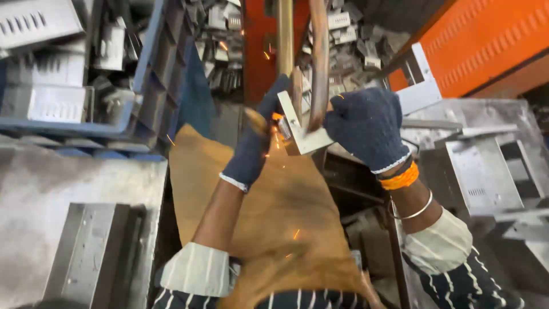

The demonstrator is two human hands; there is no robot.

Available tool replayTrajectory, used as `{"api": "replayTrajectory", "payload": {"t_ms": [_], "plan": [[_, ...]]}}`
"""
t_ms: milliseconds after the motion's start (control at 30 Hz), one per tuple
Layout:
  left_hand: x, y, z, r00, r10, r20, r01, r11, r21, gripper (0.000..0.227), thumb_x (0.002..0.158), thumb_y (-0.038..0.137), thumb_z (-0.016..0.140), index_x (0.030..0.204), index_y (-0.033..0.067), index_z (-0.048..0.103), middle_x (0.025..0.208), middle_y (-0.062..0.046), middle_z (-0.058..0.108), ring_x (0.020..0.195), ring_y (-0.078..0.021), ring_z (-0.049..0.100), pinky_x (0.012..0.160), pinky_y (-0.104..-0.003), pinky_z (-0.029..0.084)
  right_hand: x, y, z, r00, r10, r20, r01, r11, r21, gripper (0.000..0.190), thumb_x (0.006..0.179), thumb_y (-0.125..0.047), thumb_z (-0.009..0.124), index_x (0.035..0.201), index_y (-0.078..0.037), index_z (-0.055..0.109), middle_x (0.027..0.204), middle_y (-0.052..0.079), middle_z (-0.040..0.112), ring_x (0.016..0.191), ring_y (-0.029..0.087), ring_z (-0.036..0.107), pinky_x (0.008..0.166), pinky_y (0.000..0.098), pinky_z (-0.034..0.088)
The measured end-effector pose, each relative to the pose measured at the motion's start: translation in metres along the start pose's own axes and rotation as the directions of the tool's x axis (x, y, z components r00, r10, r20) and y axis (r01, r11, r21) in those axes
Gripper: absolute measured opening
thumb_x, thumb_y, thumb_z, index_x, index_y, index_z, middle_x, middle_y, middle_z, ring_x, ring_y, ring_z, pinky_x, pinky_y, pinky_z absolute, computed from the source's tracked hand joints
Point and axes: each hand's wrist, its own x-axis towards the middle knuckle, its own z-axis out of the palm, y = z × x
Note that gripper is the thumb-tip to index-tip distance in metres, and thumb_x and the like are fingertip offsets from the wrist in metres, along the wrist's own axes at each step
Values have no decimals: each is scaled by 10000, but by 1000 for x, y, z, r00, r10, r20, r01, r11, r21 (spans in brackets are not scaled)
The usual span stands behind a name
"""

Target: The person repeatedly picks up rectangular metal plates from a blue bin, positions them against a vertical welding torch, and welds the edges while sparks fly. After welding, the person places the finished pieces into a pile on the workbench.

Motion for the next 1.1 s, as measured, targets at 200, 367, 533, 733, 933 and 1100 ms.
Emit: {"api": "replayTrajectory", "payload": {"t_ms": [200, 367, 533, 733, 933, 1100], "plan": [[-100, -21, -8, 836, 74, -543, 35, 982, 188, 591, 1174, 425, 292, 1445, -10, 587, 1495, -153, 603, 1407, -271, 544, 1253, -401, 370, -55, -30, -3, 988, 141, 62, -149, 976, 161, 301, 997, -239, 701, 757, -58, 715, 572, 102, 559, 502, 277, 546, 512, 425, 396], [-169, -127, -52, 697, -276, -662, -218, 798, -562, 537, 978, 476, 360, 1297, 143, 635, 1337, -62, 642, 1202, -241, 596, 1032, -408, 466, -136, 2, 73, 880, 467, 86, -341, 494, 799, 240, 1041, -219, 617, 1040, -8, 730, 844, 27, 664, 752, 129, 589, 684, 318, 469], [-73, 54, 1, 858, 193, -477, 258, 640, 723, 532, 984, 343, 718, 620, -33, 622, 571, -178, 504, 488, -262, 407, 561, -427, 333, -101, -21, 32, 796, 605, -1, -311, 410, 858, 348, 1065, -242, 594, 1299, 11, 647, 1231, 46, 665, 1048, 117, 603, 935, 294, 504], [34, 105, -6, 976, 166, 143, -190, 313, 931, 430, 942, 381, 738, 614, 104, 750, 427, -42, 576, 309, -185, 510, 481, -359, 440, -65, -27, 47, 927, 321, 196, -269, 201, 942, 698, 960, -291, 703, 1548, -13, 448, 1523, 114, 521, 1426, 217, 488, 1220, 378, 380], [62, 114, -14, 954, 83, 287, -286, -22, 958, 374, 772, 404, 778, 570, 92, 736, 454, -131, 546, 394, -277, 525, 457, -419, 429, -54, -18, 69, 938, 324, 127, -250, 374, 893, 924, 926, -302, 769, 1661, -23, 283, 1669, 133, 400, 1568, 227, 348, 1313, 390, 264], [63, 107, -15, 971, 25, 236, -236, -16, 972, 380, 785, 387, 767, 551, 89, 741, 417, -111, 534, 358, -247, 501, 445, -413, 417, -71, -1, 90, 873, 431, 228, -378, 303, 875, 989, 824, -139, 792, 1691, -49, 325, 1361, 112, 479, 1211, 201, 472, 1058, 346, 439]]}}
